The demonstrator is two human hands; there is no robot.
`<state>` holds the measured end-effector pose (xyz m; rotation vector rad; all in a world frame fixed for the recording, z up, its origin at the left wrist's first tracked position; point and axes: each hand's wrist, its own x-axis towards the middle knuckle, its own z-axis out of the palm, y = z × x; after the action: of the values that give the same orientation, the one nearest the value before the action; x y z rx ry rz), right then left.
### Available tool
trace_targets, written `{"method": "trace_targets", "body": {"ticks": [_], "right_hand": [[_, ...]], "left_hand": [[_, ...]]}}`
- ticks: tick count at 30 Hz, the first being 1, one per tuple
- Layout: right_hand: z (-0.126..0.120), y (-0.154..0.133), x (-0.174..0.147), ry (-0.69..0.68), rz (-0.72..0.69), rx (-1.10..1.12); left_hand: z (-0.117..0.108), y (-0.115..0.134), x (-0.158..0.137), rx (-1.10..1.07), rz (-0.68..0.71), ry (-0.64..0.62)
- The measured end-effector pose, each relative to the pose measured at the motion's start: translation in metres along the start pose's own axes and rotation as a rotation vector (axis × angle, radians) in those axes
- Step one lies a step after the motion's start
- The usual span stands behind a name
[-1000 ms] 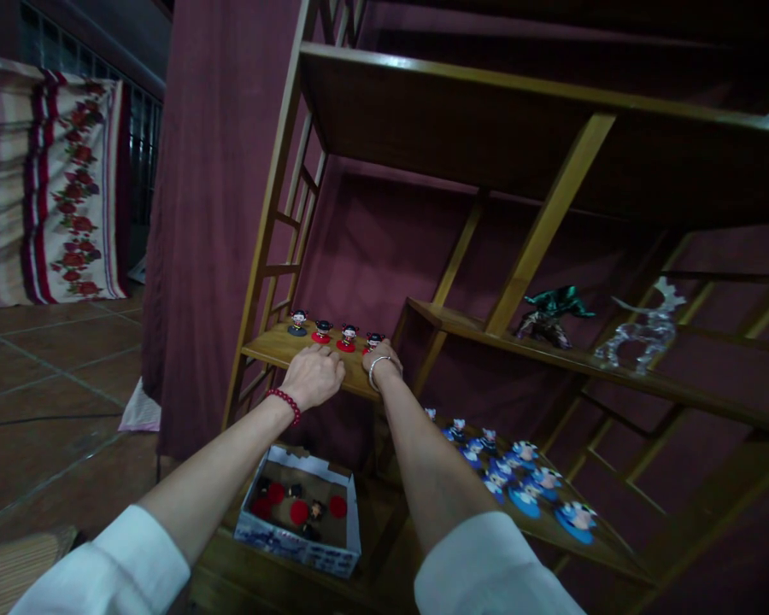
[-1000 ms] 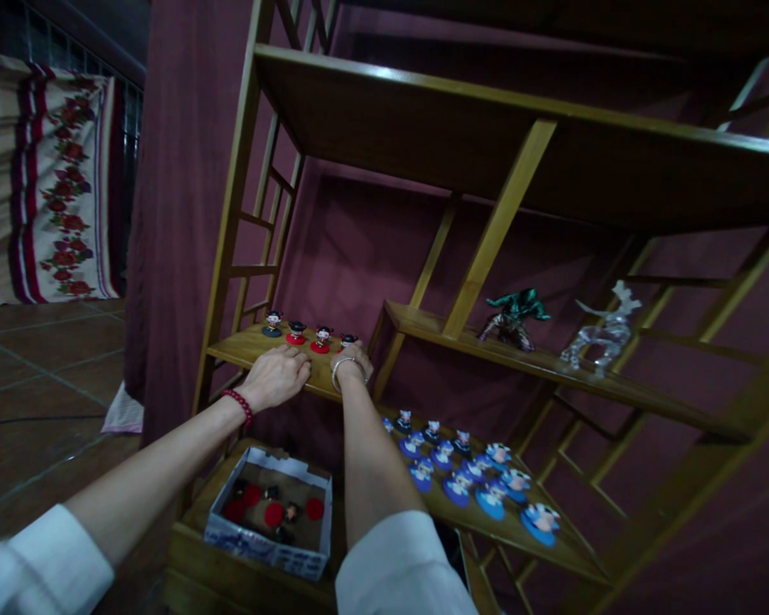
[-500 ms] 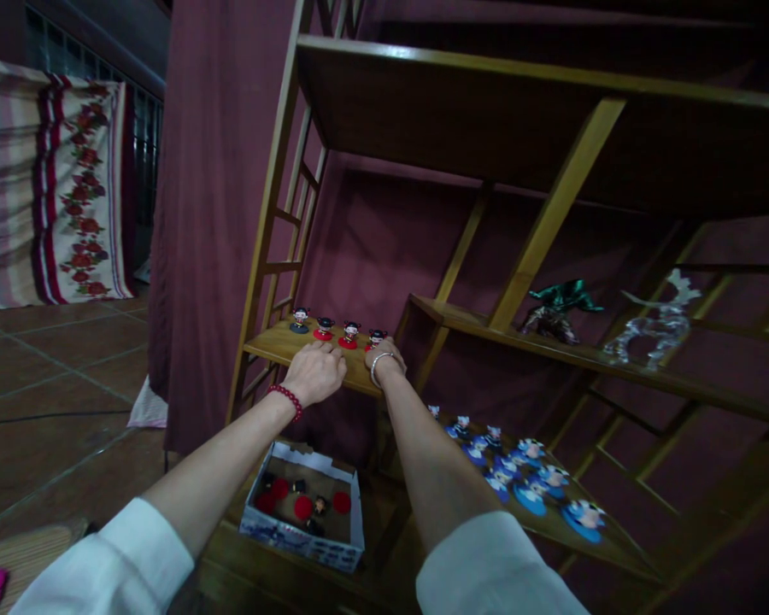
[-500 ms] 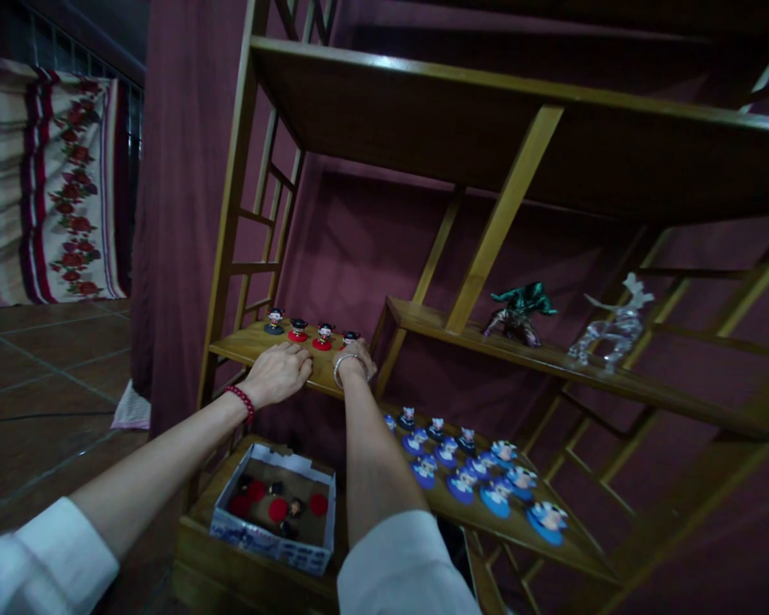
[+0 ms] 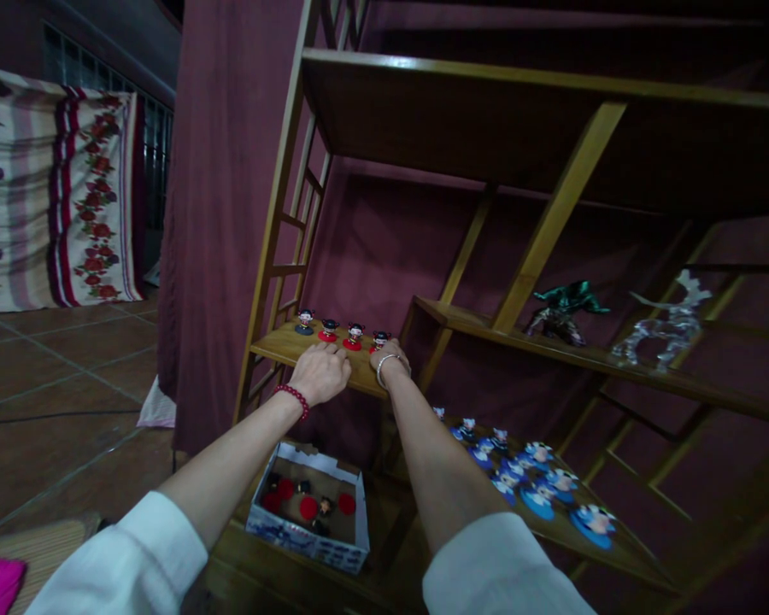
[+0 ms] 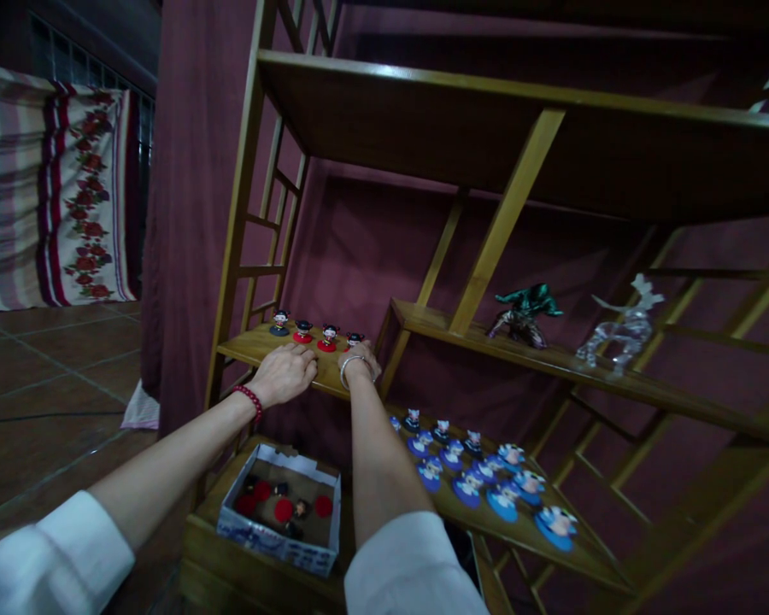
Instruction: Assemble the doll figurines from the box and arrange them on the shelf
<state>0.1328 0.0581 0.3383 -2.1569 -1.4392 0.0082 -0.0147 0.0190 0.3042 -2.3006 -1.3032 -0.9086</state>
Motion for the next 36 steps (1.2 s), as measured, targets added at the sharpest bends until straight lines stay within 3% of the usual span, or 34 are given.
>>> {"method": "trace_targets", "body": {"ticks": [3, 9, 13, 17, 24, 27, 36], "right_hand": [[-0.002, -0.001, -0.002, -0.013, 0.072, 0.003], [-0.009, -0.002, -0.015, -0.011, 0.027, -0.017], [-0.013, 0.002, -0.032, -0.012, -0.08, -0.083], [-0.017, 0.008, -0.059, -0.052, -0.285, -0.201], [-0.013, 0.017, -0.099, 0.121, -0.599, -0.196], [-0.008, 0.022, -0.103, 0.193, -0.652, -0.173], [-0.008, 0.026, -0.102, 0.231, -0.685, -0.173]], "left_hand": [[-0.002, 0.0, 0.0, -0.008, -0.003, -0.01], [-0.003, 0.0, 0.0, 0.018, 0.006, -0.003], [-0.004, 0.0, 0.0, 0.022, 0.007, 0.001], [-0.004, 0.001, -0.001, 0.017, -0.004, -0.016], [-0.003, 0.001, -0.003, 0.034, 0.031, 0.013], [-0.004, 0.003, -0.006, 0.032, 0.05, 0.02], [-0.011, 0.004, -0.016, 0.037, 0.09, 0.027]]}}
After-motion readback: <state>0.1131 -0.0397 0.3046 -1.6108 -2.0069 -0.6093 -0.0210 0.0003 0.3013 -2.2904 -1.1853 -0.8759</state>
